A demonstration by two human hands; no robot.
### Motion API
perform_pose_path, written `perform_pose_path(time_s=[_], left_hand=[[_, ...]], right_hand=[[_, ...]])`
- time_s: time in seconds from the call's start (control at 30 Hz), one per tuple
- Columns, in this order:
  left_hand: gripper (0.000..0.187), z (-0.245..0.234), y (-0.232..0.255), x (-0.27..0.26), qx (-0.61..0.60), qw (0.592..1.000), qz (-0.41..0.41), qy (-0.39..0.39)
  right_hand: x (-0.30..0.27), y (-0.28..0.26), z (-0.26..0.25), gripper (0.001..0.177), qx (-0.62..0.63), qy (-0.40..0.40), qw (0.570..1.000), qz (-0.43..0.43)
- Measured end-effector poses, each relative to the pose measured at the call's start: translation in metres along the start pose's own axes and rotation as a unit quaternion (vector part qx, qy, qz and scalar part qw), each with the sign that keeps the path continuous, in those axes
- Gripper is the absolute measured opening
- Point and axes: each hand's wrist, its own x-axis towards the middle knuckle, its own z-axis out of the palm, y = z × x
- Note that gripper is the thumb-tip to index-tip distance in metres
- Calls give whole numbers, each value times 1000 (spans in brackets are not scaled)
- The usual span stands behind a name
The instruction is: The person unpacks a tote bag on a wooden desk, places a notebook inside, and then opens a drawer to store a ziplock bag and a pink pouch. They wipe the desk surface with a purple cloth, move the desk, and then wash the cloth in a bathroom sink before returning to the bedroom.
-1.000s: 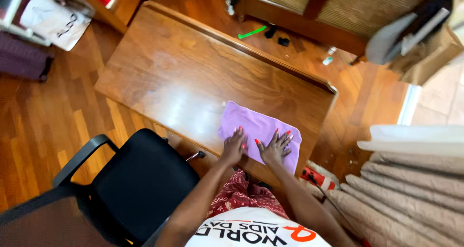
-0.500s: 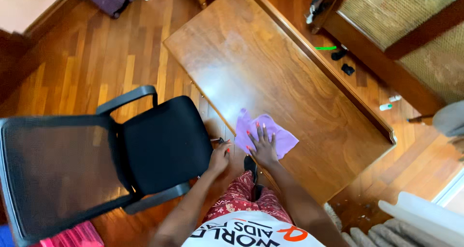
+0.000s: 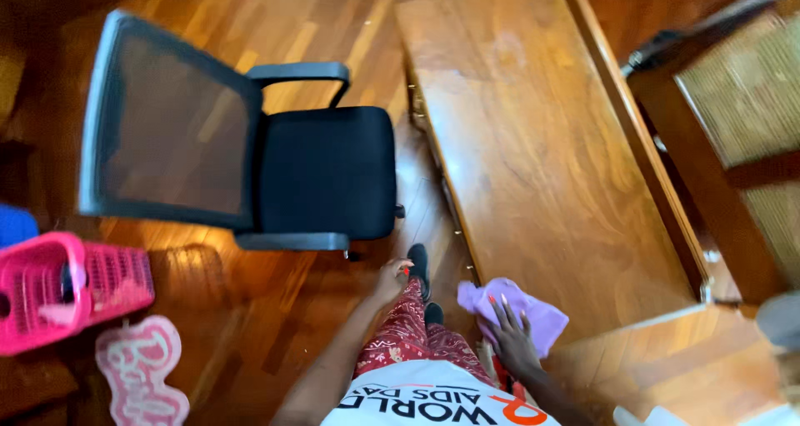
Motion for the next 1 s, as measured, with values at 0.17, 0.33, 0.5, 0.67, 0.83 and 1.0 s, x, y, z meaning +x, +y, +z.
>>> perform_pose_path(time_s=[0.17,0.33,0.5,0.67,0.83,1.0], left_hand=[[27,-60,-12,-43,-9,985,15,169],[22,-110,-31,-85,-150,945,-116,265],[36,-148,-40,-125,-248,933,-127,226],[49,-206,-62,-173,-386,880,-171,218],[56,-309,-87,-228,-419,841,-70,336],[51,-421,-97,-286,-414,775,-85,470]], right_hand=[[-23,-15,1,36,76,78,993,-51],[38,-62,-22,37,305,133,940,-73],[123,-183,-70,32,399,75,897,-177],[182,-342,-102,30,433,-56,824,-361],[199,-502,-117,37,406,-155,825,-362],[248,-624,-92,48,348,-70,838,-415]])
